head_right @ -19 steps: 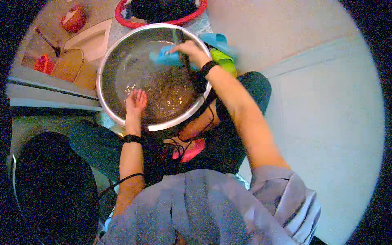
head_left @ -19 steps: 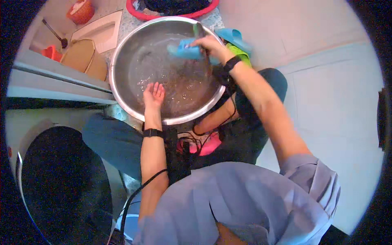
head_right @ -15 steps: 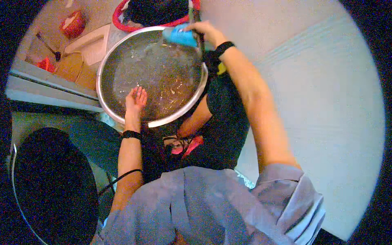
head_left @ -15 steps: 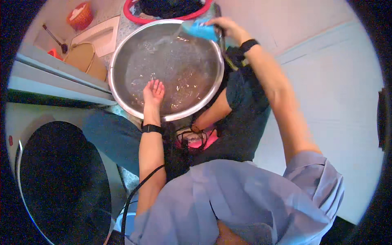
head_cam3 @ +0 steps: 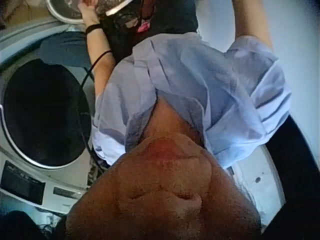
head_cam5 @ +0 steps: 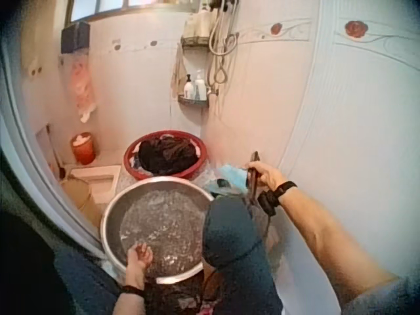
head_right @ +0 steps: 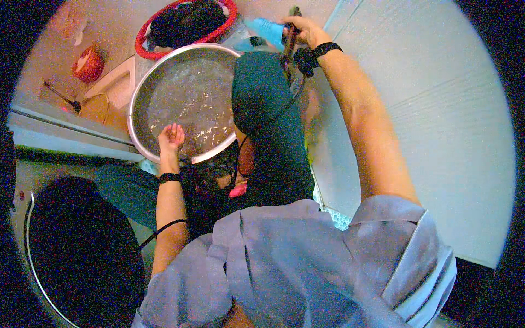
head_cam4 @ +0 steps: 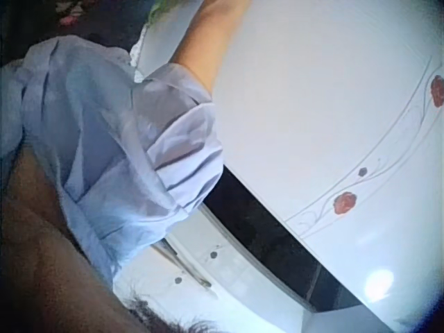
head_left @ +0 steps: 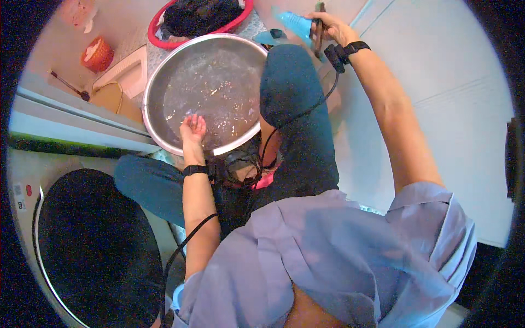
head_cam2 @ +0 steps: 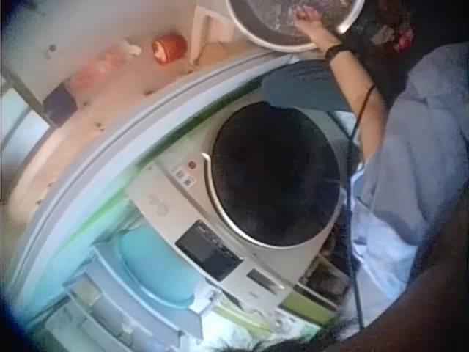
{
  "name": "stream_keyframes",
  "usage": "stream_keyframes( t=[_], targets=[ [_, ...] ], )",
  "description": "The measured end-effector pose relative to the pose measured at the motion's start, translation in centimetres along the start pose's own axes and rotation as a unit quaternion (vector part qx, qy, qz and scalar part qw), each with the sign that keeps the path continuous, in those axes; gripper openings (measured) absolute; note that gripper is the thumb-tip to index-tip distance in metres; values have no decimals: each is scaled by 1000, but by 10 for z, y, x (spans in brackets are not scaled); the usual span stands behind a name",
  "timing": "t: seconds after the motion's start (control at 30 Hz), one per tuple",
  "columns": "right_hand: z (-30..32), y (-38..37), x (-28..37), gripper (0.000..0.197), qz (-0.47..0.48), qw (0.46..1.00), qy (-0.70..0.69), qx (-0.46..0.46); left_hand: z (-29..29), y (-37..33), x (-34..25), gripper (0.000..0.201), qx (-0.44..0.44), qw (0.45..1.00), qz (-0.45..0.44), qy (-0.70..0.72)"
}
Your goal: Manually scrub and wash plastic sandals in a basin with water and a brush.
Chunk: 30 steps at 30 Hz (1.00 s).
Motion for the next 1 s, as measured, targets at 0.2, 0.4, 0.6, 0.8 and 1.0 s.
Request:
stream_keyframes(
  t=[0.2, 0.4, 0.6, 0.8, 1.0],
  targets=[
    [15, 43, -63, 19, 45, 988, 145, 36, -19, -11, -2, 18, 31, 999, 1, -20],
    [41, 136, -127, 19, -88, 948, 295, -79, -10, 9, 17, 14, -4, 998, 54, 23],
    [62, 83, -147, 23, 76, 837, 536, -80, -14, -10, -4, 15, 25, 1000, -3, -6],
    [16, 104, -94, 20, 36, 942, 328, -51, -19, -12, -5, 14, 86, 996, 0, -18],
    [-50, 103, 13, 46, 197, 969, -50, 140, -26, -5, 11, 15, 101, 995, 11, 10]
  ],
)
Point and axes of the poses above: each hand's wrist, its own y-axis away from the middle knuckle, its own z-axis out of the back of the hand, x = y × z, the point moved 8 cm from there along -y, towards the middle knuckle, and after that the axes turned 15 degrees about -y, right-handed, at the moved point
